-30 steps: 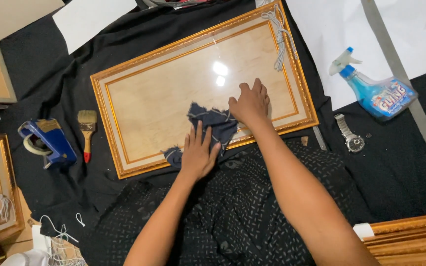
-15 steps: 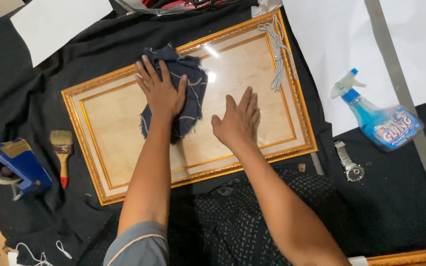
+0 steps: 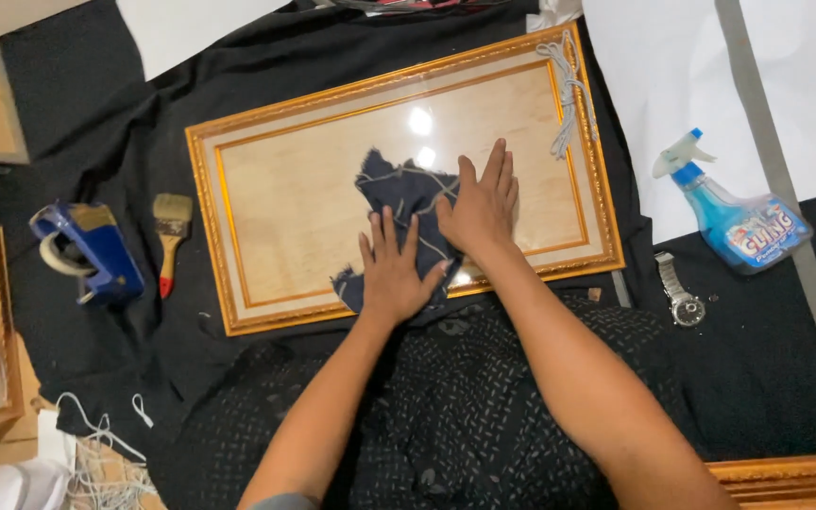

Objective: The person wipes the glass surface and wooden frame of a picture frame with a cloth, then lifts the frame to clean the back panel and edges.

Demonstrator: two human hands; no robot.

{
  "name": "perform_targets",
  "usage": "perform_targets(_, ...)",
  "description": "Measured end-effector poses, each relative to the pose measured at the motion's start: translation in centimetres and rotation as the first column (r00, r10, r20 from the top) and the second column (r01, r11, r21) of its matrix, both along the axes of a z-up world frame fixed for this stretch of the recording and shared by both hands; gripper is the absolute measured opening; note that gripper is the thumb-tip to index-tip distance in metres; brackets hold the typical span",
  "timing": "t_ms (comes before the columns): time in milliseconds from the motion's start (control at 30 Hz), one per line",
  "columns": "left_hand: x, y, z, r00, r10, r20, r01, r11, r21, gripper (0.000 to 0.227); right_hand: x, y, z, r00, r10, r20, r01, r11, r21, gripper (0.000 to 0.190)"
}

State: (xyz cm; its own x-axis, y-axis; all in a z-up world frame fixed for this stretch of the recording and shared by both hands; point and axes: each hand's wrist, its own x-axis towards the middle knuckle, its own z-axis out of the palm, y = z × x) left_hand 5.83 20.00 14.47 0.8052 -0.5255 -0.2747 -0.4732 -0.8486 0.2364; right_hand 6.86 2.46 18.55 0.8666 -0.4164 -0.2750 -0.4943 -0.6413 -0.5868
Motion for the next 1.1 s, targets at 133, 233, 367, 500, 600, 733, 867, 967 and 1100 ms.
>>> perform_targets(133,-4.5,2.0,1.3,0.988,-0.059,-0.141,0.065,0.997,0.04,0.088,-2.3,3.0,1.0,0.96,0.219,0.174,-0.208,0.975,-0.075,0.066)
perform_targets(233,-4.4,3.8,3.8,0.949,-0.162,-0.271,0.206,0.969,0.14,0.093,-4.3,5.1,1.7,0.894,0.375,0.247,-0.335,0.923,-0.189,0.063)
perform_targets(367,1.0,11.5,8.4,0.933,-0.229,-0.276,0.262,0.961,0.088,0.092,-6.7,7.5,0.1,0.827,0.557,0.078,-0.526,0.814,-0.246,0.072)
perform_targets(500,7.4,24.1,9.1,0.927,0.156,-0.341,-0.162,0.987,0.01,0.096,-8.1,8.5,-2.9,0.733,0.67,-0.118,-0.67,0.682,-0.292,0.085)
perform_targets(600,8.7,31.0,7.7,0.944,0.263,-0.201,-0.238,0.961,0.141,0.113,-7.9,8.0,-5.5,0.674,0.686,-0.272,-0.738,0.61,-0.289,0.084)
perform_targets(733,5.3,34.9,1.8,0.982,0.135,-0.128,-0.108,0.973,0.202,0.13,-7.4,7.4,-6.0,0.646,0.71,-0.28,-0.761,0.575,-0.3,0.087)
perform_targets(867,1.5,34.7,-3.6,0.958,0.174,0.228,-0.15,0.982,-0.118,0.121,-7.5,7.8,-6.6,0.669,0.71,-0.219,-0.73,0.571,-0.377,0.089)
perform_targets(967,1.4,34.9,-3.6,0.954,0.235,0.186,-0.196,0.959,-0.204,0.116,-7.4,7.6,-7.4,0.672,0.713,-0.198,-0.732,0.6,-0.322,0.094)
perform_targets(1100,1.7,35.0,-3.7,0.95,0.244,0.193,-0.201,0.955,-0.219,0.11,-4.8,7.7,-7.5,0.633,0.739,-0.233,-0.77,0.57,-0.286,0.097)
